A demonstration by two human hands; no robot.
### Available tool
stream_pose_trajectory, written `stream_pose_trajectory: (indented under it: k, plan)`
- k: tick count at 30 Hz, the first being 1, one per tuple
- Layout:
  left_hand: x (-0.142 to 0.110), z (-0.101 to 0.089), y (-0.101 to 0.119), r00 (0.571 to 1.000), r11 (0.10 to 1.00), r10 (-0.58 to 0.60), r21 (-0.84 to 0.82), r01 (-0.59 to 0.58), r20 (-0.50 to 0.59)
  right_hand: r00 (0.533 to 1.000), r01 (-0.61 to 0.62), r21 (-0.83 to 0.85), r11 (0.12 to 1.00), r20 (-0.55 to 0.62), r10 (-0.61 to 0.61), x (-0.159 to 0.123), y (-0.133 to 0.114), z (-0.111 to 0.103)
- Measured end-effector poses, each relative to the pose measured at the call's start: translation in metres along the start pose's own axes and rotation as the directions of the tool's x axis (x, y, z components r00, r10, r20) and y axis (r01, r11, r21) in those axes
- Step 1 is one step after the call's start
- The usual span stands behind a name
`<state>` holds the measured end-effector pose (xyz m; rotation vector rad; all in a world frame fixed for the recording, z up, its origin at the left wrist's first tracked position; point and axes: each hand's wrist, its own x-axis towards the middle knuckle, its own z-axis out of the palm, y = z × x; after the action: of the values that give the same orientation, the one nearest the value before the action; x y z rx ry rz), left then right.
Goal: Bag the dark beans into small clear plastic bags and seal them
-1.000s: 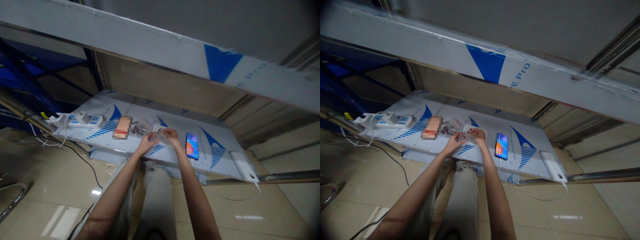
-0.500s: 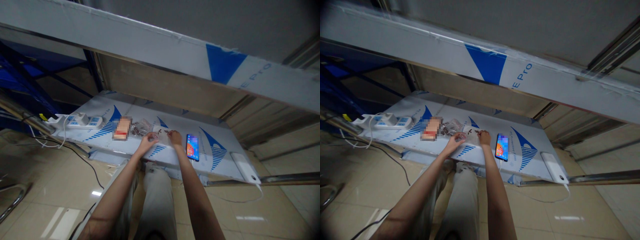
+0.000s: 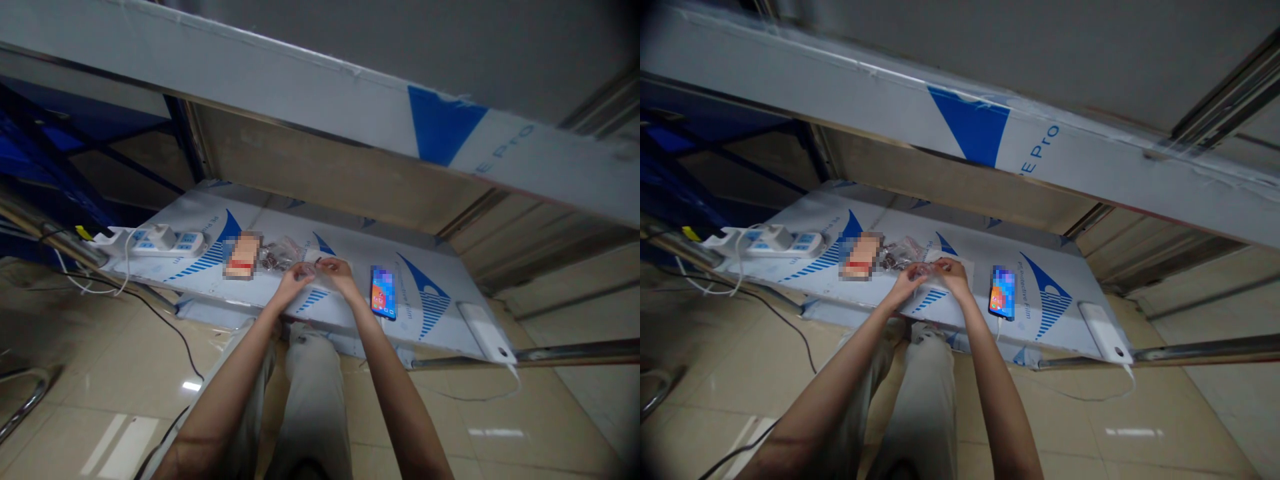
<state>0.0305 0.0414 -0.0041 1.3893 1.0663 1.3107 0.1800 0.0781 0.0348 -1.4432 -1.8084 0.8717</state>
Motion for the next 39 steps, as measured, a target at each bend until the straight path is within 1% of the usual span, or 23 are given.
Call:
stream_pose_trajectory:
  k: [2, 3, 4, 5, 7, 8, 9, 11, 13, 15, 18, 20, 22, 25, 26, 28, 29, 30, 31, 33, 35, 36, 39]
  plan:
    - [0.000, 0.001, 0.001, 1.000, 1.000, -0.005, -0.024, 0.006, 0.006, 0.999, 0.018, -0.022, 1.000, 0.048, -0.017, -0.002, -0.002, 0.001]
    - [0.000, 0.002, 0.001, 1.000, 1.000, -0.010, -0.029, 0.010, 0.011, 1.000, 0.006, -0.052, 0.999, 0.030, -0.004, -0.003, 0.000, -0.001]
    - [-0.001, 0.002, 0.002, 1.000, 0.999, -0.015, -0.030, 0.016, 0.013, 0.999, -0.027, -0.097, 0.995, -0.025, 0.025, -0.003, 0.004, -0.004]
    - [-0.001, 0.002, 0.003, 1.000, 0.999, -0.021, -0.030, 0.021, 0.013, 0.992, -0.084, -0.157, 0.984, -0.110, 0.067, -0.003, 0.009, -0.007]
    - [-0.002, 0.001, 0.005, 1.000, 0.999, -0.022, -0.024, 0.022, 0.013, 0.945, -0.241, -0.294, 0.925, -0.289, 0.155, -0.001, 0.022, -0.014]
    - [-0.002, 0.001, 0.006, 1.000, 1.000, -0.018, -0.018, 0.018, 0.014, 0.922, -0.313, -0.361, 0.878, -0.336, 0.190, -0.001, 0.029, -0.016]
    - [-0.002, 0.001, 0.006, 1.000, 1.000, -0.013, -0.011, 0.013, 0.015, 0.910, -0.365, -0.423, 0.829, -0.351, 0.221, 0.000, 0.035, -0.018]
    - [-0.002, 0.001, 0.007, 1.000, 1.000, -0.004, 0.001, 0.004, 0.017, 0.912, -0.397, -0.524, 0.754, -0.320, 0.258, 0.002, 0.043, -0.017]
    - [-0.002, 0.000, 0.007, 1.000, 1.000, -0.003, 0.013, 0.003, 0.013, 0.925, -0.375, -0.584, 0.720, -0.288, 0.248, 0.004, 0.047, -0.015]
    - [-0.002, 0.000, 0.008, 1.000, 1.000, -0.004, 0.026, 0.003, 0.010, 0.936, -0.347, -0.603, 0.719, -0.267, 0.228, 0.005, 0.047, -0.015]
    - [-0.002, -0.002, 0.009, 1.000, 0.999, -0.002, 0.041, 0.002, 0.009, 0.937, -0.337, -0.512, 0.790, -0.267, 0.226, 0.007, 0.044, -0.021]
    - [-0.002, -0.002, 0.009, 1.000, 0.999, 0.005, 0.050, -0.005, 0.009, 0.933, -0.316, -0.365, 0.876, -0.290, 0.216, 0.009, 0.039, -0.024]
    - [-0.001, -0.001, 0.007, 1.000, 0.998, 0.020, 0.053, -0.021, 0.016, 0.936, -0.267, -0.179, 0.947, -0.283, 0.210, 0.010, 0.032, -0.022]
    - [-0.001, 0.000, 0.005, 0.999, 0.998, 0.027, 0.047, -0.029, 0.032, 0.972, -0.164, 0.052, 0.985, -0.163, 0.170, 0.010, 0.015, -0.011]
    - [-0.001, 0.001, 0.004, 0.999, 0.999, 0.024, 0.047, -0.025, 0.035, 0.986, -0.122, 0.087, 0.989, -0.102, 0.130, 0.009, 0.010, -0.007]
    - [-0.002, 0.001, 0.003, 1.000, 0.998, 0.017, 0.053, -0.018, 0.025, 0.999, -0.038, 0.090, 0.995, 0.019, 0.037, 0.008, 0.000, 0.000]
    - [-0.002, 0.000, 0.002, 1.000, 0.999, 0.016, 0.051, -0.017, 0.019, 0.998, -0.009, 0.069, 0.998, 0.059, 0.004, 0.007, -0.002, 0.003]
    - [-0.002, 0.000, 0.002, 1.000, 0.999, 0.017, 0.044, -0.017, 0.014, 0.998, 0.007, 0.034, 0.999, 0.067, -0.009, 0.007, -0.004, 0.005]
    - [-0.002, 0.000, 0.002, 1.000, 0.999, 0.018, 0.034, -0.018, 0.012, 0.999, 0.004, -0.017, 1.000, 0.041, -0.003, 0.007, -0.004, 0.006]
    - [-0.002, -0.001, 0.002, 1.000, 1.000, 0.019, 0.014, -0.019, 0.009, 0.996, -0.064, -0.164, 0.984, -0.074, 0.052, 0.008, -0.002, 0.009]
    - [-0.001, -0.001, 0.002, 1.000, 1.000, 0.019, 0.009, -0.019, 0.005, 0.978, -0.178, -0.341, 0.923, -0.161, 0.130, 0.010, 0.001, 0.014]
    - [-0.001, -0.002, 0.002, 1.000, 1.000, 0.019, 0.012, -0.019, 0.002, 0.971, -0.225, -0.424, 0.878, -0.175, 0.164, 0.011, 0.002, 0.018]
    - [-0.001, -0.002, 0.002, 1.000, 1.000, 0.017, 0.026, -0.017, 0.005, 0.964, -0.265, -0.590, 0.762, -0.168, 0.205, 0.016, 0.003, 0.032]
